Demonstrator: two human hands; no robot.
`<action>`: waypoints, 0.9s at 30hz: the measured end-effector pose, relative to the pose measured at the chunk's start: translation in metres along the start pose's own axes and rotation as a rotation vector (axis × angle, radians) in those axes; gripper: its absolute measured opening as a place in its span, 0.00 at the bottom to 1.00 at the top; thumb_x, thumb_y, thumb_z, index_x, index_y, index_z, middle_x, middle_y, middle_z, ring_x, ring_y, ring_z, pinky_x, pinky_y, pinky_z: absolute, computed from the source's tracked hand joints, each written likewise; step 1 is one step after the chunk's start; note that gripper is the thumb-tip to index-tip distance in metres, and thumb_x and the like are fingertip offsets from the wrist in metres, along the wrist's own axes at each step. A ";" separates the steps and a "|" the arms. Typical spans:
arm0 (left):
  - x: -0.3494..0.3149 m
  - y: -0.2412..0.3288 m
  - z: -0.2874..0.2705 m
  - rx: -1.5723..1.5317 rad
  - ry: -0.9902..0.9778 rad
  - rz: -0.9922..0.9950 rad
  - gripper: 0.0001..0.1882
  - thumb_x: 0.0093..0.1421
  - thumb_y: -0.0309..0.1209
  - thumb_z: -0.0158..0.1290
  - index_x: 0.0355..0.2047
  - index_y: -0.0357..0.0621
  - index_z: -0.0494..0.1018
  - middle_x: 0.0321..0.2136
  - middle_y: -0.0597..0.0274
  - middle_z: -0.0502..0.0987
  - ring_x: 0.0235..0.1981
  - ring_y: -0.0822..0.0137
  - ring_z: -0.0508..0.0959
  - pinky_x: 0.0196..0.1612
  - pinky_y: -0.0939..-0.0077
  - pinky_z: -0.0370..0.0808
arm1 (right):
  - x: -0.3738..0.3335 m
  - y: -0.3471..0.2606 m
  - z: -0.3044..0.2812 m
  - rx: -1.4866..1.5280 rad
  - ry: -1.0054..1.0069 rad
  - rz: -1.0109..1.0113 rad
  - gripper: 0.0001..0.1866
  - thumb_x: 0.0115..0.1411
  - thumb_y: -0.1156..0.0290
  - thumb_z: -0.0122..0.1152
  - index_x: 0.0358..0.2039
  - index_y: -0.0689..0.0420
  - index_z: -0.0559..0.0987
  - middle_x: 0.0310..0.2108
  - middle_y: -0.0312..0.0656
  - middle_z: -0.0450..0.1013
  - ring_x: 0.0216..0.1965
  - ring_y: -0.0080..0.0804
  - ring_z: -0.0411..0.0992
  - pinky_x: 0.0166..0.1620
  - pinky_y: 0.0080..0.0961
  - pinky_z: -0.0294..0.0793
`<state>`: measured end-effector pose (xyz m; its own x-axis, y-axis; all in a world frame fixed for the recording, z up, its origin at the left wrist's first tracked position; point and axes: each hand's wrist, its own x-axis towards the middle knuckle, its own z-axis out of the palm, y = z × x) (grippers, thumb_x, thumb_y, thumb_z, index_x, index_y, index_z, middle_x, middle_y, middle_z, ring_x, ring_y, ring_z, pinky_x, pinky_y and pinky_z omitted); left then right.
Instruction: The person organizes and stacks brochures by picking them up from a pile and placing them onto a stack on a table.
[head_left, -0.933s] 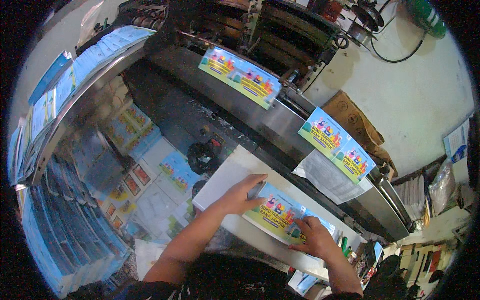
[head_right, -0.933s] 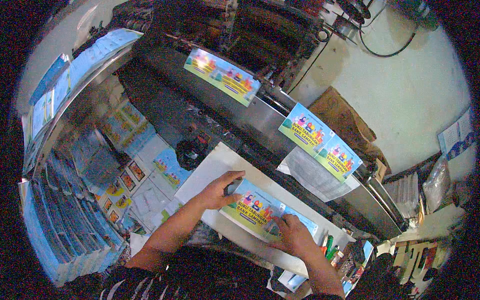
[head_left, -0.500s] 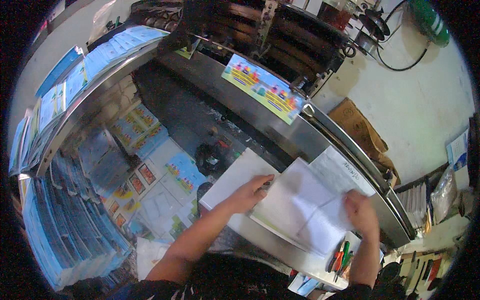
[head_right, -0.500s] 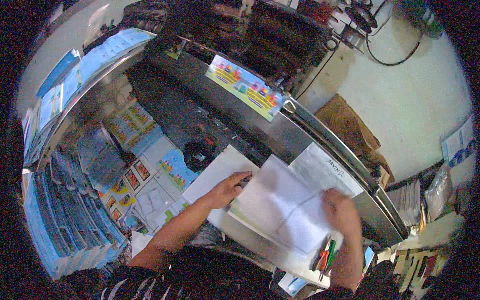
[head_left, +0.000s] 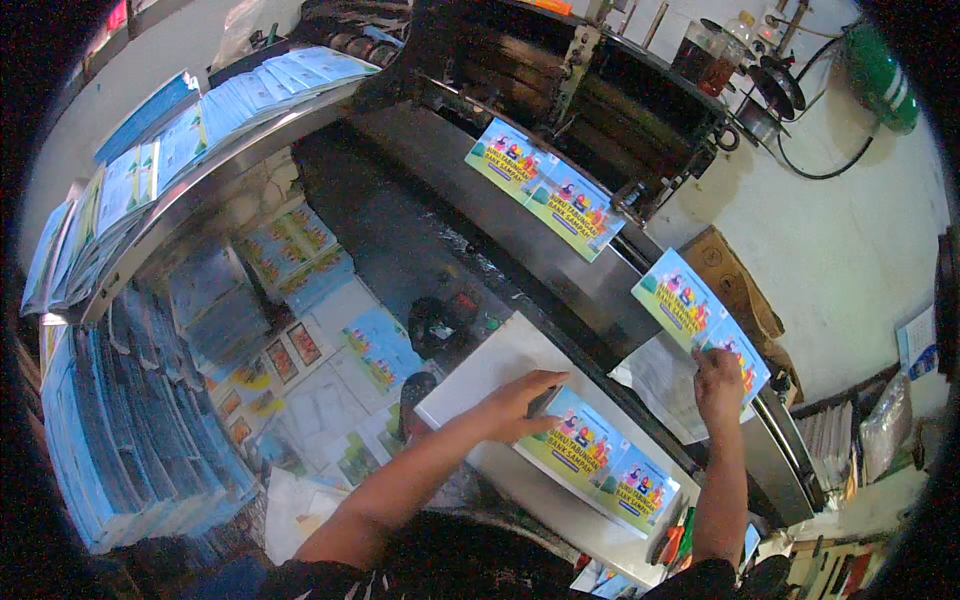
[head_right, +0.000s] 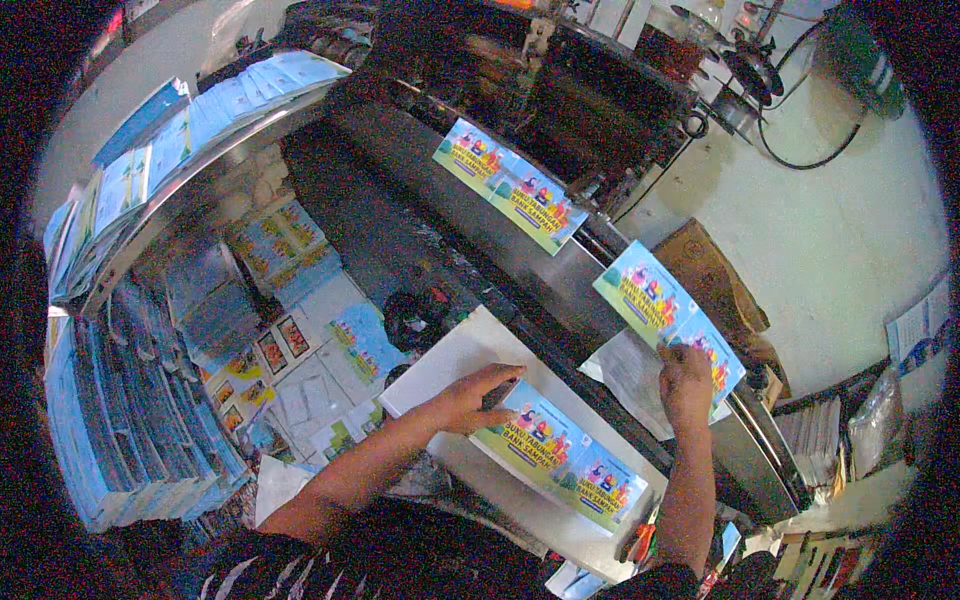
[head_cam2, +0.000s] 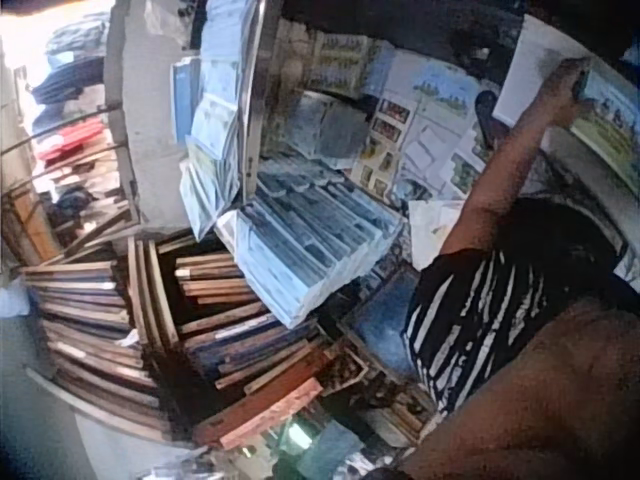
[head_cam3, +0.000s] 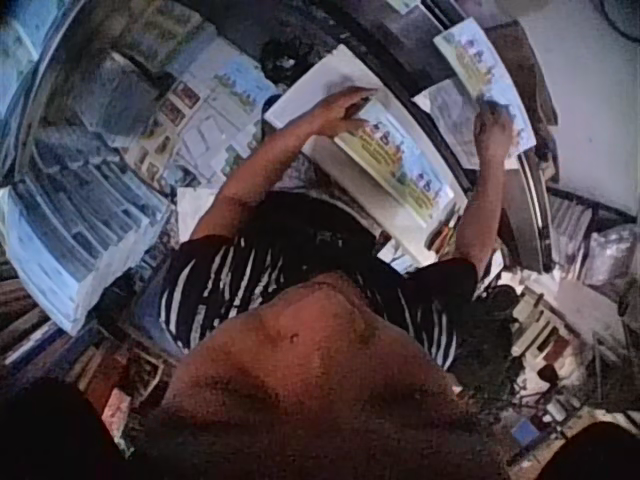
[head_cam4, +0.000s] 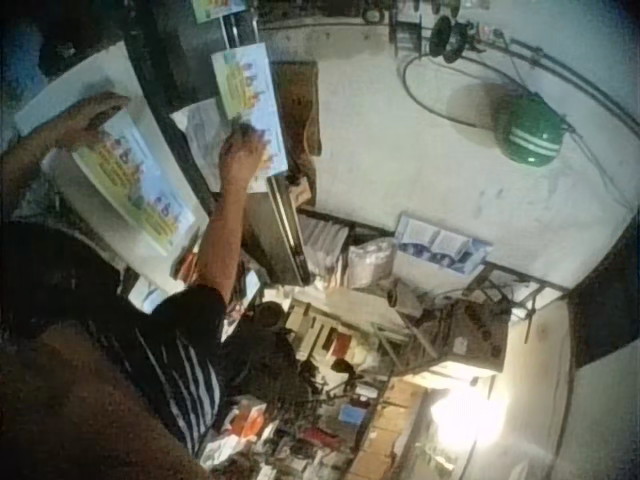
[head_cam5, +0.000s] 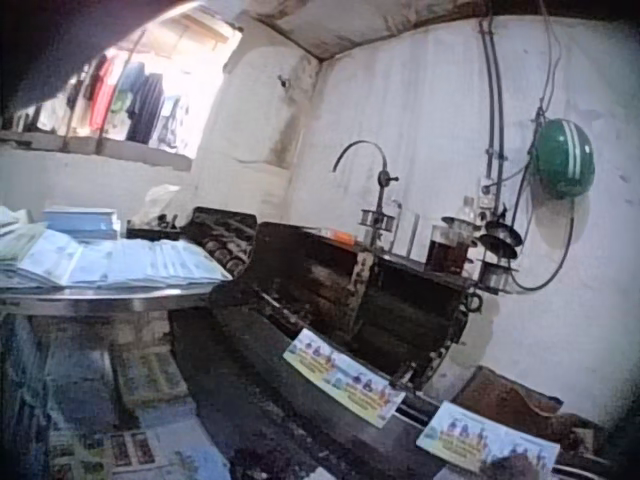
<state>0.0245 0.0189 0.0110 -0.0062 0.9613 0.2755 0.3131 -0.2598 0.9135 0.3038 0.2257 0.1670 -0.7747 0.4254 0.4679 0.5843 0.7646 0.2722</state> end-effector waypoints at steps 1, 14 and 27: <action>0.002 0.003 0.001 0.004 -0.017 -0.018 0.38 0.56 0.38 0.61 0.65 0.47 0.59 0.59 0.46 0.65 0.59 0.48 0.67 0.62 0.62 0.65 | -0.010 -0.001 0.000 0.056 -0.042 0.023 0.16 0.47 0.79 0.62 0.40 0.55 0.81 0.36 0.46 0.74 0.38 0.48 0.72 0.42 0.42 0.73; 0.003 -0.014 0.003 0.035 0.008 0.069 0.41 0.57 0.44 0.60 0.66 0.42 0.57 0.61 0.44 0.64 0.62 0.48 0.64 0.65 0.61 0.60 | -0.095 -0.128 -0.044 0.506 -0.843 0.015 0.44 0.37 0.57 0.79 0.57 0.55 0.73 0.46 0.53 0.68 0.47 0.51 0.70 0.49 0.39 0.73; -0.002 -0.013 -0.004 -0.225 0.023 0.063 0.36 0.67 0.52 0.44 0.66 0.39 0.55 0.60 0.47 0.63 0.62 0.51 0.63 0.65 0.62 0.59 | -0.064 -0.054 -0.064 0.544 -0.533 0.136 0.13 0.53 0.76 0.60 0.40 0.65 0.78 0.32 0.51 0.76 0.34 0.41 0.75 0.40 0.34 0.73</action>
<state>0.0169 0.0197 -0.0008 -0.0156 0.9407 0.3388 0.0935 -0.3360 0.9372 0.3377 0.1263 0.1757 -0.7967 0.6032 -0.0377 0.5886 0.7604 -0.2743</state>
